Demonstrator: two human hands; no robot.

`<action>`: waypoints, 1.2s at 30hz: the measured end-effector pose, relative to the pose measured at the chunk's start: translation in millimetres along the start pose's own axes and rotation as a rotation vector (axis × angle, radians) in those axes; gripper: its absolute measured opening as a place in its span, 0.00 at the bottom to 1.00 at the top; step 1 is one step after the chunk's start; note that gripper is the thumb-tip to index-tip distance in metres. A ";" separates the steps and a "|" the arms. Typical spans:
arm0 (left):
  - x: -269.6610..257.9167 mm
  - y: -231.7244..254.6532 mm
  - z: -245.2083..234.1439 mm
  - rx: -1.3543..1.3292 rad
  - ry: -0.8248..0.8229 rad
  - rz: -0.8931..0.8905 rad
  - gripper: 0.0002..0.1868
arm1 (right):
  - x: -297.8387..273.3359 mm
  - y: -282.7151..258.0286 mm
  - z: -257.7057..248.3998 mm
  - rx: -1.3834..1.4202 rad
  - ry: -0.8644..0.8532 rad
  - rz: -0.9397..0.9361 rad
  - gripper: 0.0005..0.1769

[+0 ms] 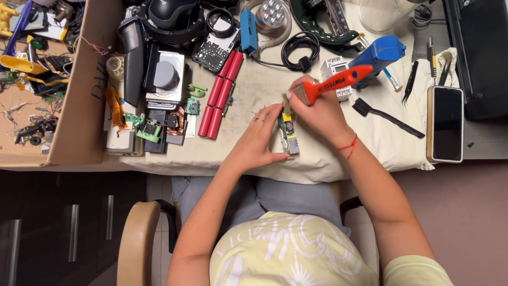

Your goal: The person sits with legs crossed and cleans various electronic components using brushes. They pick up a circuit board and scrub it with a small brush, then switch to a larger orange brush to clean the board and a yellow sponge. The person also cleans a black cable and a small metallic object before placing them back into a cardboard box filled with e-waste.

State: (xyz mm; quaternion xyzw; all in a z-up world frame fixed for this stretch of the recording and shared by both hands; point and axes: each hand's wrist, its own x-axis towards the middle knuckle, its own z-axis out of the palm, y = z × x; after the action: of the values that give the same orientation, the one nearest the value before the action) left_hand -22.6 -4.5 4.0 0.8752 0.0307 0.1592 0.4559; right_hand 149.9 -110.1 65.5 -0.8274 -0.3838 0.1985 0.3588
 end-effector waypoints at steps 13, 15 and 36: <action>-7.1 4.2 -10.8 0.002 -0.022 -0.010 0.59 | -70.1 -13.8 -25.3 -0.019 -0.195 0.115 0.13; -10.2 -0.4 -14.1 0.045 -0.030 -0.034 0.61 | -69.3 -14.9 -28.1 -0.024 -0.181 0.111 0.13; -25.3 6.0 -12.3 0.357 0.092 -0.067 0.62 | -48.5 6.3 24.8 0.126 0.190 -0.067 0.12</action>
State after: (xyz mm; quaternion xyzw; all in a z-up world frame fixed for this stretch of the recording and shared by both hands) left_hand -50.9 -3.3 9.0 0.9323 0.1084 0.1760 0.2967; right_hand 107.6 -139.6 46.9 -0.8049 -0.3623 0.1311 0.4514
